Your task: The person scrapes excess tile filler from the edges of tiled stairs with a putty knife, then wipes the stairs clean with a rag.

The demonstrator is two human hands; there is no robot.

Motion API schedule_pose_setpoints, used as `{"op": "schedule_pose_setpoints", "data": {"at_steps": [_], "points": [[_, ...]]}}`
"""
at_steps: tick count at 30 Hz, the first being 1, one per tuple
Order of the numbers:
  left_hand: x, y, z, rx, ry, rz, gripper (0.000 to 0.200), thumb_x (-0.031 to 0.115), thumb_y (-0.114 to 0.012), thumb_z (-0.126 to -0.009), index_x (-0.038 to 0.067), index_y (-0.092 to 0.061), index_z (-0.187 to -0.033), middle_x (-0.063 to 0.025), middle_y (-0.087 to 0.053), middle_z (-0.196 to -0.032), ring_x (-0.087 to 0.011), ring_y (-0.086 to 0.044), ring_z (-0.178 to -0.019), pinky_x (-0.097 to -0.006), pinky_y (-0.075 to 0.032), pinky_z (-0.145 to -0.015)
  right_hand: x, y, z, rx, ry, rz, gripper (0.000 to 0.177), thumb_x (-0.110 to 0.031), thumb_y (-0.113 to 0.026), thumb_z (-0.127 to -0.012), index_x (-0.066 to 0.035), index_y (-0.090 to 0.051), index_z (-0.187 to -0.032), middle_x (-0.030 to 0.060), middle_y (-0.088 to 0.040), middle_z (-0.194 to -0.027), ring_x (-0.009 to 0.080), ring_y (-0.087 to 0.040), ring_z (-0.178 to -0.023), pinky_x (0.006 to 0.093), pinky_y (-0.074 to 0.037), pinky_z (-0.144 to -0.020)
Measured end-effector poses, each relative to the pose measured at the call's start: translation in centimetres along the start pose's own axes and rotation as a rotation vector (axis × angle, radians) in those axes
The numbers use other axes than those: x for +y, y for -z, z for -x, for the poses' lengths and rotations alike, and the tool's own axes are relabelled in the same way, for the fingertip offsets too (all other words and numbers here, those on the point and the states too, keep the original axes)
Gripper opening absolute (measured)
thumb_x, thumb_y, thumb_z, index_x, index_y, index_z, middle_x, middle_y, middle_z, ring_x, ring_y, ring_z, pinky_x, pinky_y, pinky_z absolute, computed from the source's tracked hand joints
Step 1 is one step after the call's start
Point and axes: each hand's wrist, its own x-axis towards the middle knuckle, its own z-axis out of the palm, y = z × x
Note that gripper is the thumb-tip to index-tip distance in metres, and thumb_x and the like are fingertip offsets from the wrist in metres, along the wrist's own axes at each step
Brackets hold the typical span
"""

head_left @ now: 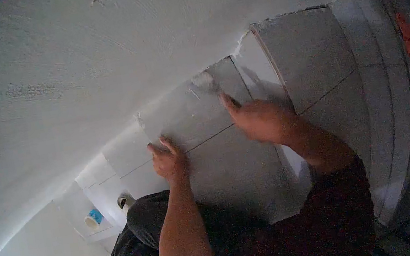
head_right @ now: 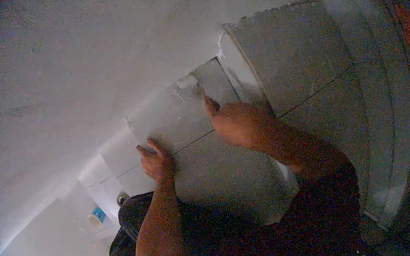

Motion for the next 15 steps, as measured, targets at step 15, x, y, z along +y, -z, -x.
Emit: {"op": "schedule_pose_setpoints", "data": {"at_steps": [15], "points": [[-1.3,-1.7,-0.7,0.062,-0.020,-0.034,0.073,0.052,-0.042,-0.101,-0.012,-0.047,-0.136,-0.0338,-0.067,-0.105,-0.0491,-0.066,-0.098,-0.0537,-0.051,-0.087,-0.3,0.0,-0.5,-0.051,0.000,0.005,0.077,-0.006,-0.054,-0.093,0.010,-0.011,-0.154,0.0265,-0.067,-0.081,0.0384,-0.068,-0.072,0.0494,-0.055,-0.069]]}}
